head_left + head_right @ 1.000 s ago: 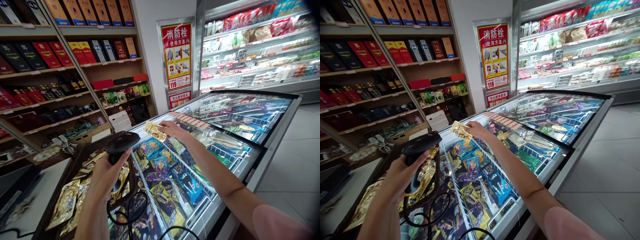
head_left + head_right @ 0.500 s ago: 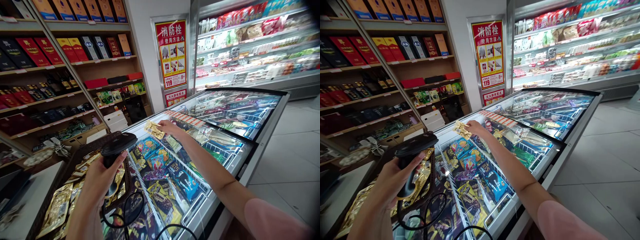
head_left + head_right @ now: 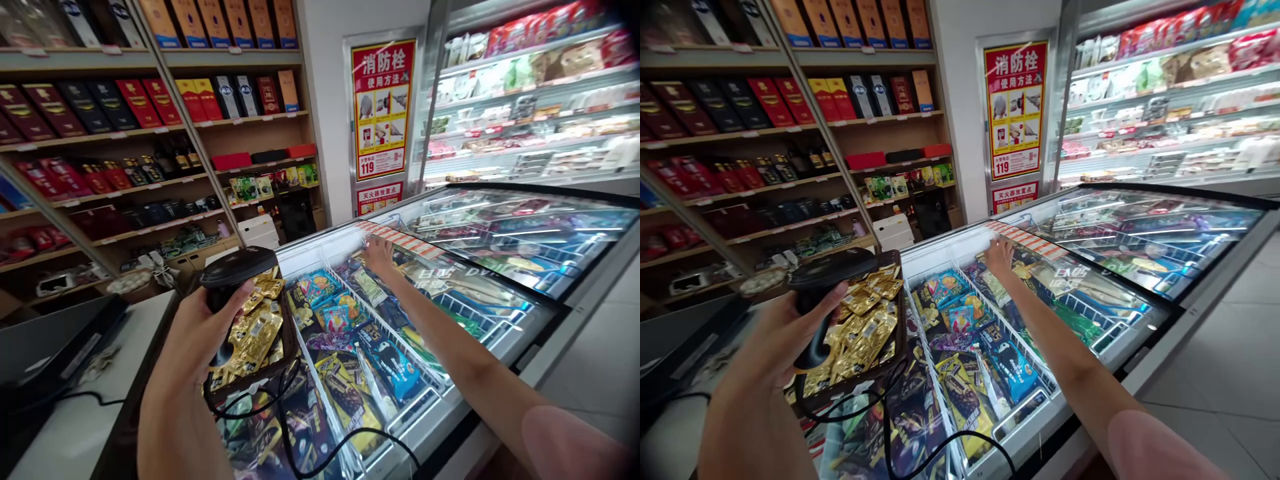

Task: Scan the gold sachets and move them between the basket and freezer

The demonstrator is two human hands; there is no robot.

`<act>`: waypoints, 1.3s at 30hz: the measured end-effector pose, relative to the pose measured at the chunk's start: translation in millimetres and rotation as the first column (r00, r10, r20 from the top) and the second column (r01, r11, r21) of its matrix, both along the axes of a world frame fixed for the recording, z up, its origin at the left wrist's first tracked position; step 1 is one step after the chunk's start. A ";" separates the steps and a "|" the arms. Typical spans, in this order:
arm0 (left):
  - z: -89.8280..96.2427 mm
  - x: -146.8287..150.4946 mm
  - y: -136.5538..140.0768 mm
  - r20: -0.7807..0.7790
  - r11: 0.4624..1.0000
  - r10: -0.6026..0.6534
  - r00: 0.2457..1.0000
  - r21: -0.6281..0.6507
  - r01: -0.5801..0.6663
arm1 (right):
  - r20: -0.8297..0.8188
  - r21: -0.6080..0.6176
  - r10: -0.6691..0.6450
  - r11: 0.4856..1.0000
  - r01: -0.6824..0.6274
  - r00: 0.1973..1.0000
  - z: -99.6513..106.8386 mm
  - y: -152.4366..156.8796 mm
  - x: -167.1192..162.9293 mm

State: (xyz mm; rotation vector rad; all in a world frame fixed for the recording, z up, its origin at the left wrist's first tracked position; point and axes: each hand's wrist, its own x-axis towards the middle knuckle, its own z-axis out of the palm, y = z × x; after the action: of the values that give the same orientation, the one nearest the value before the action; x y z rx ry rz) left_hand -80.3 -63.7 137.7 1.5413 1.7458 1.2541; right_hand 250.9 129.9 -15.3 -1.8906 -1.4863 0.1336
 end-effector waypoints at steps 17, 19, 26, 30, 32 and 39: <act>2.5 11.6 -3.5 0.143 0.997 -0.049 0.989 0.063 0.040 | 0.063 -0.107 0.526 0.849 -0.518 0.848 41.9 -32.9 -210.7; 1.2 15.7 0.1 0.191 0.998 -0.064 0.980 0.038 0.057 | -0.041 -0.062 0.498 0.864 -0.500 0.866 43.6 -33.0 -193.3; -9.8 36.3 16.1 0.349 0.990 -0.142 0.926 0.031 0.140 | -0.366 0.116 0.430 0.901 -0.418 0.825 37.0 -47.1 -88.6; -22.0 46.6 26.2 0.267 0.985 -0.158 0.951 -0.021 0.170 | -0.447 0.173 0.410 0.912 -0.373 0.795 29.9 -64.8 -42.9; -28.1 52.0 31.1 0.225 0.984 -0.164 0.960 -0.038 0.176 | -0.457 0.187 0.407 0.913 -0.362 0.791 28.9 -71.1 -31.9; -42.0 67.4 39.9 0.056 0.972 -0.194 0.979 -0.120 0.200 | -0.460 0.162 0.360 0.933 -0.322 0.812 29.1 -71.9 -20.2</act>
State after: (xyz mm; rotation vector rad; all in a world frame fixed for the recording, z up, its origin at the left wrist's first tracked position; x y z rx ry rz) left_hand -12.9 -23.8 95.6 1.5589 1.5690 1.0529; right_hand 230.6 58.0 13.8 -1.3694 -1.4298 0.6617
